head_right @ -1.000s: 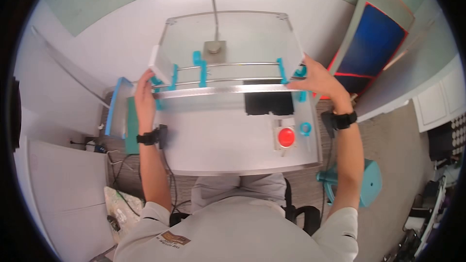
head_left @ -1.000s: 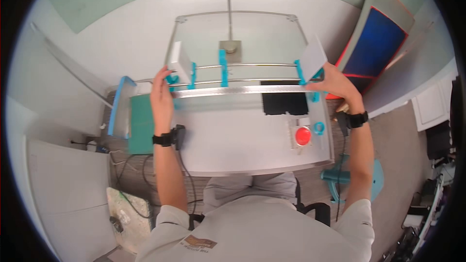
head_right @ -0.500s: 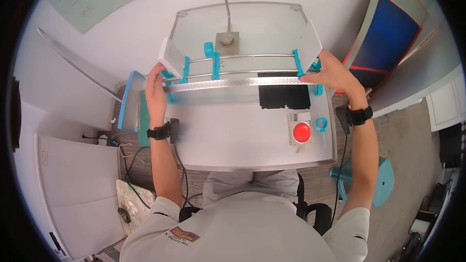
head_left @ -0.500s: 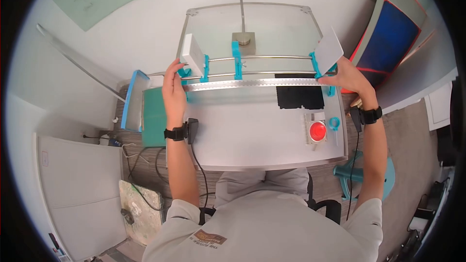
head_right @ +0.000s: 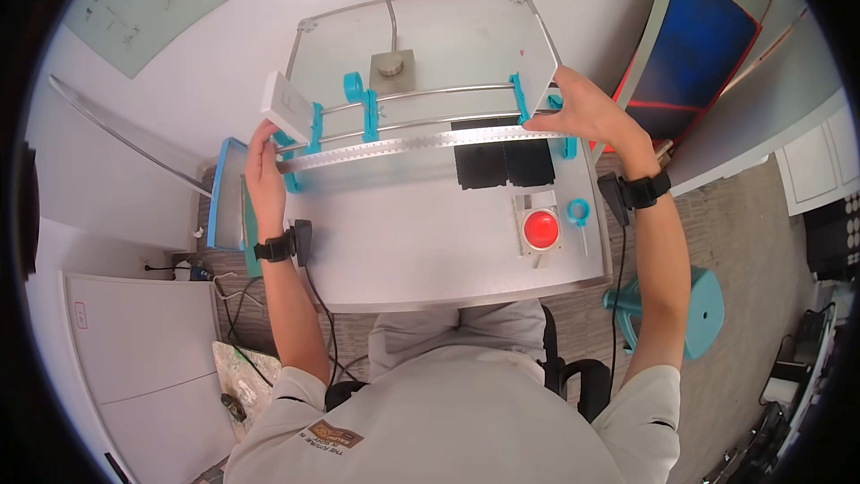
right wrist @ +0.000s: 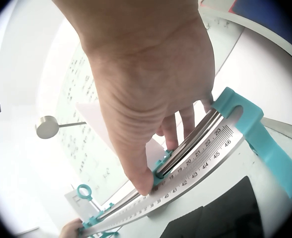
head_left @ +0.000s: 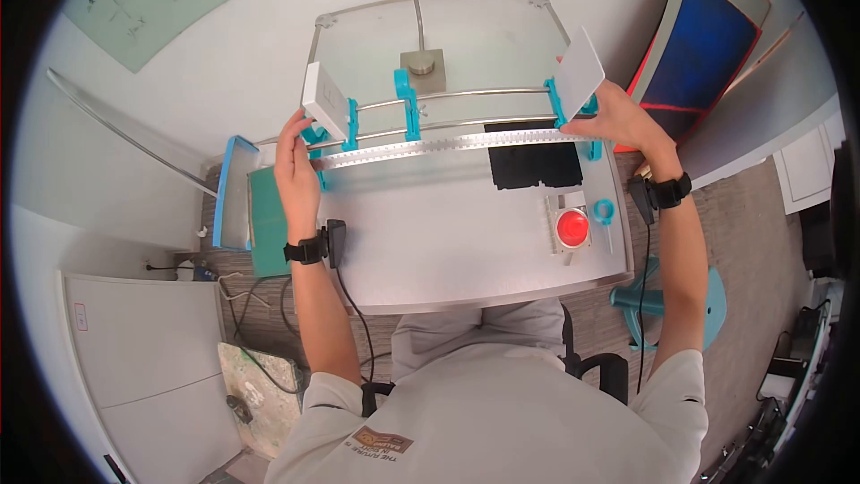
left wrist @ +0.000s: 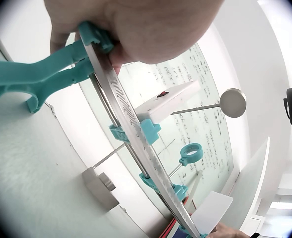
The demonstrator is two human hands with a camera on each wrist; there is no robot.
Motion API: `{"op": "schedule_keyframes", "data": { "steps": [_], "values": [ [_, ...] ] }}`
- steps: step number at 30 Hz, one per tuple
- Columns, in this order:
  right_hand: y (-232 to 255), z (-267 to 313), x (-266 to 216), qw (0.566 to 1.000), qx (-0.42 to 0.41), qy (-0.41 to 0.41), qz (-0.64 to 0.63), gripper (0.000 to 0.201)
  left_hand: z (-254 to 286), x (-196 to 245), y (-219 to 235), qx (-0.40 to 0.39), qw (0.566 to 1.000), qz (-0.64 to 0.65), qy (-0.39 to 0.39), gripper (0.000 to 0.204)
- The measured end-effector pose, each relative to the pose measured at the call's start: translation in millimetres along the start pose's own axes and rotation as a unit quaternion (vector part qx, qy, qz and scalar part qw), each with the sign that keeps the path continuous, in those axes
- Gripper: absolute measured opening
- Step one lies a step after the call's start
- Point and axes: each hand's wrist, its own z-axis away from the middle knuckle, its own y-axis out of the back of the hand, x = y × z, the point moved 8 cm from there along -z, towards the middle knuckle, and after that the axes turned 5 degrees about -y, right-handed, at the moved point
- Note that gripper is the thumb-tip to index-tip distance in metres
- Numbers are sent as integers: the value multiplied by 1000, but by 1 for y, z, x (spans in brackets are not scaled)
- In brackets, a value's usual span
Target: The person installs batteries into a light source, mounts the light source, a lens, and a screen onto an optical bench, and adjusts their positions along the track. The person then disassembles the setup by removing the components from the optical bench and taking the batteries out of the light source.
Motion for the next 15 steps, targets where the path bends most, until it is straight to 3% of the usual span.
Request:
{"op": "schedule_keyframes", "data": {
  "steps": [4,6,15],
  "values": [
    [-9,-7,14,999,-8,-28,36,93,0,0,0,-1,1000,-3,2,33],
    [-6,-7,3,999,32,26,19,60,0,0,0,-2,1000,-6,-1,33],
    [-9,-7,-25,998,32,56,6,68,0,3,0,-2,1000,-16,-4,34]
  ]
}}
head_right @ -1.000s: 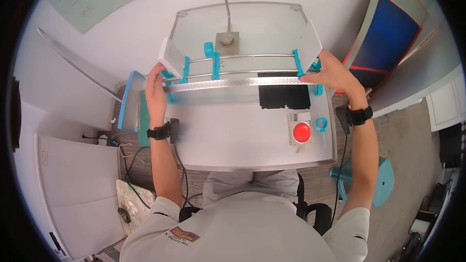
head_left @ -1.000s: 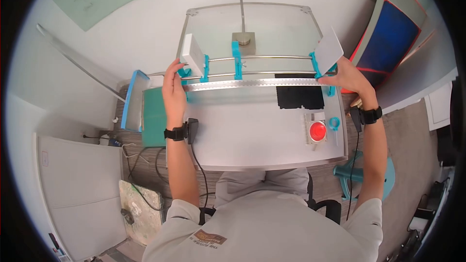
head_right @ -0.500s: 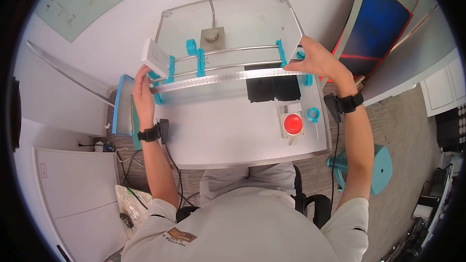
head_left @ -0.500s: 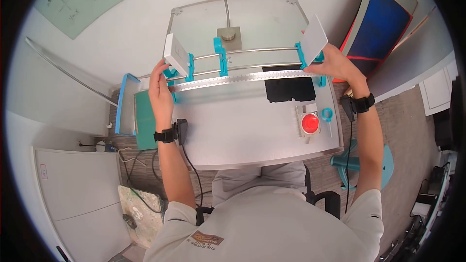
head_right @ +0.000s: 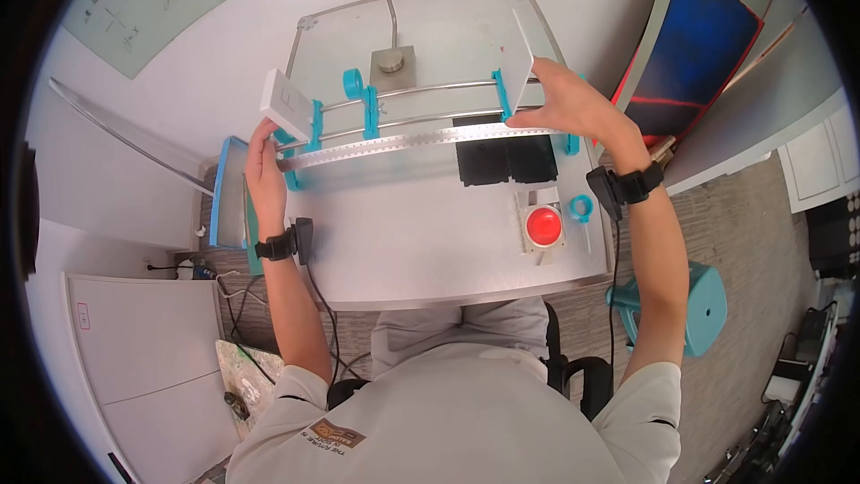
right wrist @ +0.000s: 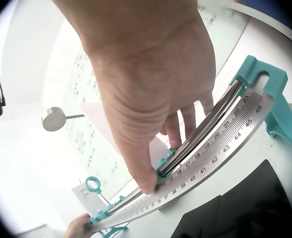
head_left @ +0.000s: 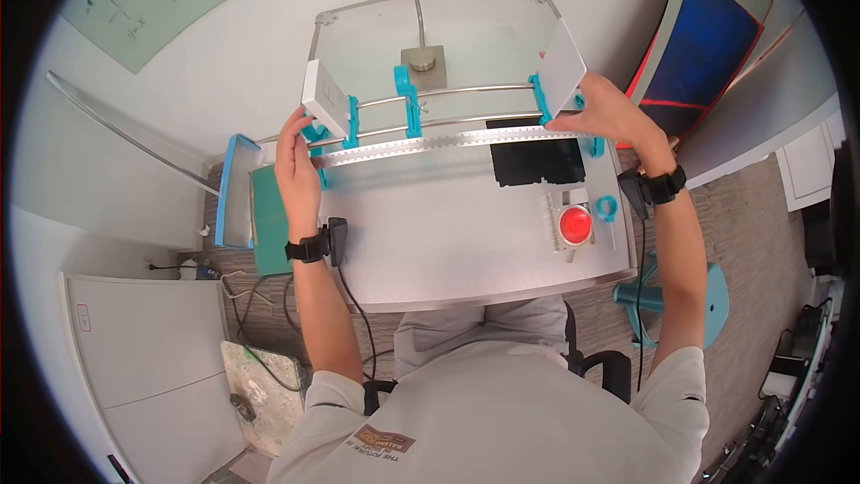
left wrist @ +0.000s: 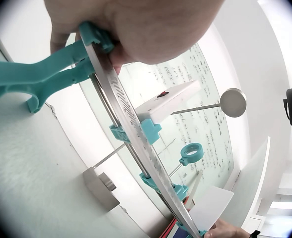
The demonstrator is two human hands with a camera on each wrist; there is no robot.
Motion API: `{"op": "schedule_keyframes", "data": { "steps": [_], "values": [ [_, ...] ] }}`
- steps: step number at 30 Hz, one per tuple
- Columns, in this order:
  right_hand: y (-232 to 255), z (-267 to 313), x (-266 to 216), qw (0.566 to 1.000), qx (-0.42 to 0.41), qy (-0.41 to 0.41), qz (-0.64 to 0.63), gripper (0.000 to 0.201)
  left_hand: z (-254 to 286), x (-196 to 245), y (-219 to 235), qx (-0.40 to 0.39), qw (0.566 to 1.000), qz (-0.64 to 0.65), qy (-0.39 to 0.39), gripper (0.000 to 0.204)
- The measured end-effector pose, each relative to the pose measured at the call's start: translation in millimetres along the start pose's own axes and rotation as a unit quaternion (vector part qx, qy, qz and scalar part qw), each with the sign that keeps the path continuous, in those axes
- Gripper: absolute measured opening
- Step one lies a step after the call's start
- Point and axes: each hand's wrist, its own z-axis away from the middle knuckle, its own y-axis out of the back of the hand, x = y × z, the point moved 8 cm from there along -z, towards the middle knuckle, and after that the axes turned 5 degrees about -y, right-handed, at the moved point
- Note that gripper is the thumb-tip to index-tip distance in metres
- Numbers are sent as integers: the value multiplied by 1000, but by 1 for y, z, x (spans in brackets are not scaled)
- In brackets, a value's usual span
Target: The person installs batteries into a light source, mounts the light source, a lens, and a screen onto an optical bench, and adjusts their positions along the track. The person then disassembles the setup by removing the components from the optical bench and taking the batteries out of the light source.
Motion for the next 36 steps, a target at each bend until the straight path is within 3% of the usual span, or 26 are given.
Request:
{"op": "schedule_keyframes", "data": {
  "steps": [18,30,34,36],
  "values": [
    [-9,-7,-30,999,-21,8,-31,84,-1,4,0,0,1000,-15,-22,33],
    [-19,-15,-38,999,-29,2,-13,98,1,-2,-1,3,1000,14,21,33],
    [-24,-18,-38,999,-33,5,-23,98,1,-1,0,0,1000,7,11,33],
    [-23,-19,-45,998,-47,9,-48,88,1,1,0,-4,1000,2,9,33]
  ]
}}
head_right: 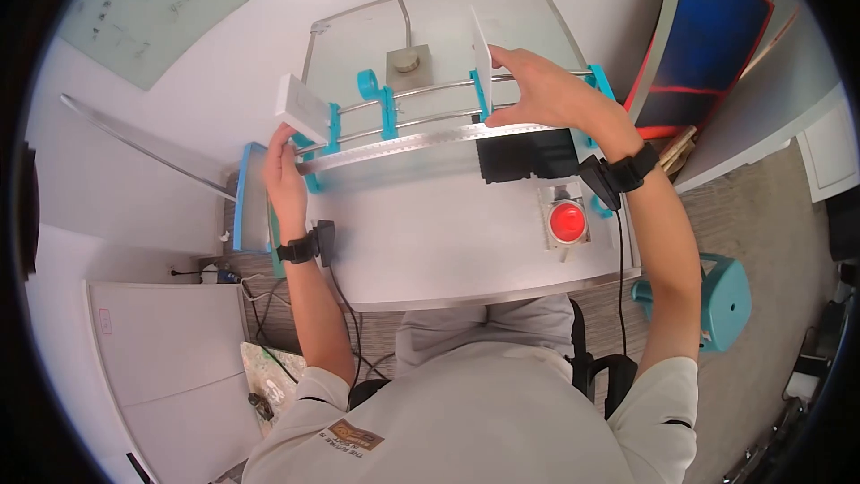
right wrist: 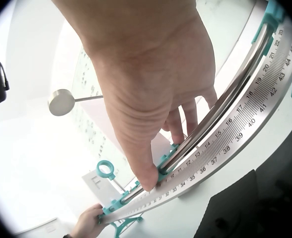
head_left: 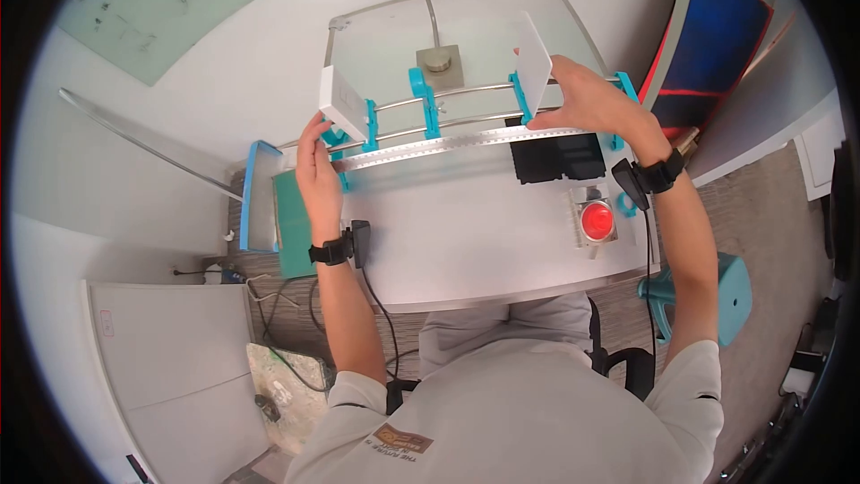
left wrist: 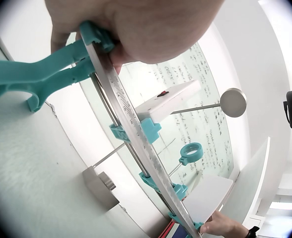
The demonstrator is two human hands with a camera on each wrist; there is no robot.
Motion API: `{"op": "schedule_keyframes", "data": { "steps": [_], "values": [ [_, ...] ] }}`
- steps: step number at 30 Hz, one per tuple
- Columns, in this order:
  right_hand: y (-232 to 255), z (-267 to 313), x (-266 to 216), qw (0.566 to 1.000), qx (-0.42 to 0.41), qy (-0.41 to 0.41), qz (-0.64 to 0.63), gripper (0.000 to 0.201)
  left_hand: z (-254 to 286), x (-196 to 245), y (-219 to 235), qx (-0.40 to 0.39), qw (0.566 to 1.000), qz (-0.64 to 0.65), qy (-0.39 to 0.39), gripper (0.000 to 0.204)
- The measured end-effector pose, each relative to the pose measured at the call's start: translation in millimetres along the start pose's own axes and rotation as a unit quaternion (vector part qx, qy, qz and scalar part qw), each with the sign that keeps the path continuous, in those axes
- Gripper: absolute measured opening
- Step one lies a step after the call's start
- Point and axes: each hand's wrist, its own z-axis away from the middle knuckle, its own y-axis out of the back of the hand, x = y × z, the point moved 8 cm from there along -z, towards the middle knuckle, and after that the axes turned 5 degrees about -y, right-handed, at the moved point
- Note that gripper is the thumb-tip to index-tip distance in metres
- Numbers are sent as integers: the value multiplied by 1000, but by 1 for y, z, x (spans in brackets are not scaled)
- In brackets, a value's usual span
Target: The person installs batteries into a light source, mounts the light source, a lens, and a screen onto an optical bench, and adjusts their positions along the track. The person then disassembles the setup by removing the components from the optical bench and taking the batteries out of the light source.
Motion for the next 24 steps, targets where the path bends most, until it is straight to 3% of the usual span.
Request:
{"op": "schedule_keyframes", "data": {
  "steps": [24],
  "values": [
    [-9,-10,-16,999,12,24,20,96,1,3,-1,6,1000,12,-9,32]
  ]
}}
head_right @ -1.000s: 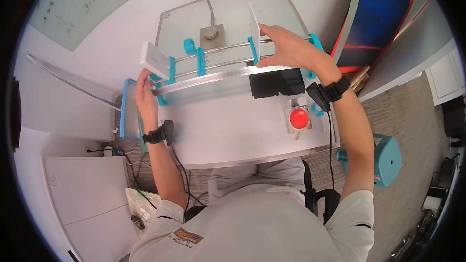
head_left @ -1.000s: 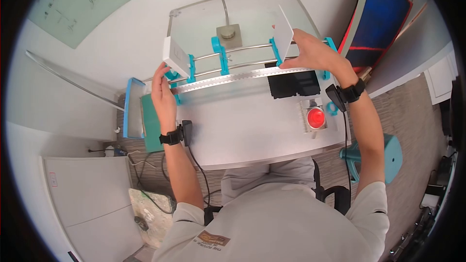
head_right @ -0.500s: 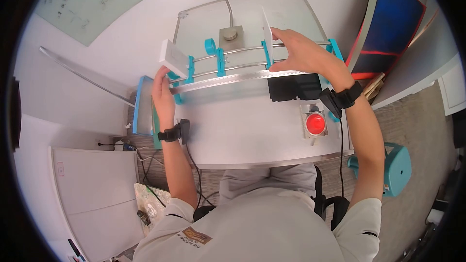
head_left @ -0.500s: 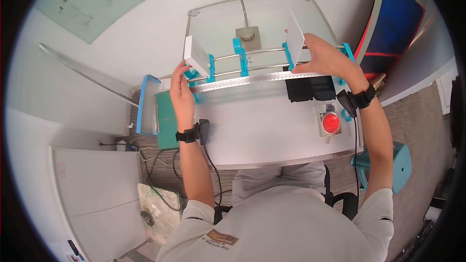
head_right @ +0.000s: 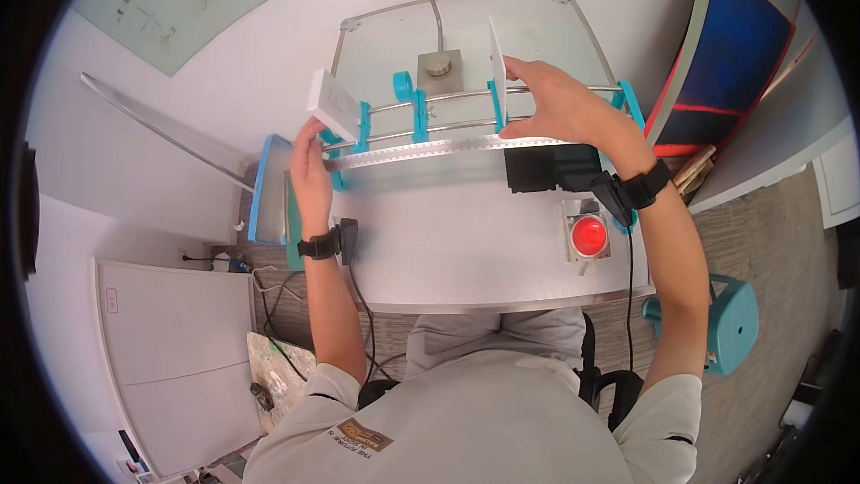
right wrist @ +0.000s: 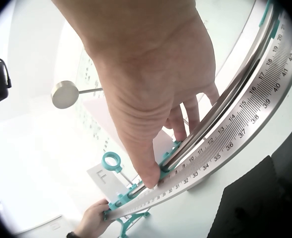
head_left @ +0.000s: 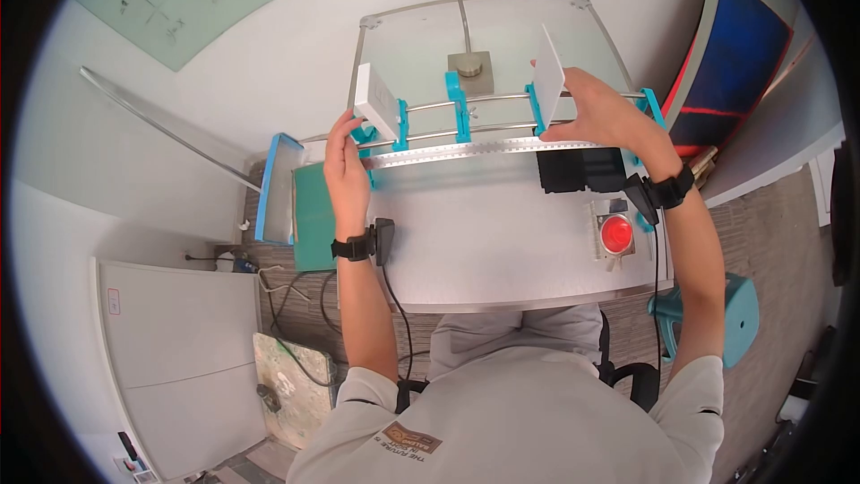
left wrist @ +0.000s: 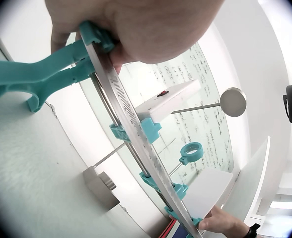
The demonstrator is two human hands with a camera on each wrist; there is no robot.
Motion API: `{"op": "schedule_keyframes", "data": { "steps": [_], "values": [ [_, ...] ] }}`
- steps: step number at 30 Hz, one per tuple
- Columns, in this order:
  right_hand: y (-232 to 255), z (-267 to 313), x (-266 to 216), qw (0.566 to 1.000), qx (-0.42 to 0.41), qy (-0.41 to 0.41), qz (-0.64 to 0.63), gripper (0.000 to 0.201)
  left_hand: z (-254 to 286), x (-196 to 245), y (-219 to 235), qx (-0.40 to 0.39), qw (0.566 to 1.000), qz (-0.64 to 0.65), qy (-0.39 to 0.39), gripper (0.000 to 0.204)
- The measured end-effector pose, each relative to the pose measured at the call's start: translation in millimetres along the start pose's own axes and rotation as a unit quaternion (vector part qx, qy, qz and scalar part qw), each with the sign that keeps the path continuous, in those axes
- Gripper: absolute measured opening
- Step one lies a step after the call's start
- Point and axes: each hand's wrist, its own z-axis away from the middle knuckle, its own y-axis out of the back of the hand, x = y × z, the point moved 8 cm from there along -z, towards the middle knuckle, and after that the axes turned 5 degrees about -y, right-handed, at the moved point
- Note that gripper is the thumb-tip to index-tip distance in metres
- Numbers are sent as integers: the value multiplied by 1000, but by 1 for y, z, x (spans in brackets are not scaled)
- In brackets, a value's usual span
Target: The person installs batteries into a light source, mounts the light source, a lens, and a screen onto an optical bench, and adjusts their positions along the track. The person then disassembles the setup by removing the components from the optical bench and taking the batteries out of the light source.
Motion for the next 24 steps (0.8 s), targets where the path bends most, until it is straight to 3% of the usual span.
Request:
{"op": "schedule_keyframes", "data": {
  "steps": [24],
  "values": [
    [-7,-6,-7,1000,-5,15,-9,98,0,1,0,-2,1000,-10,2,31]
  ]
}}
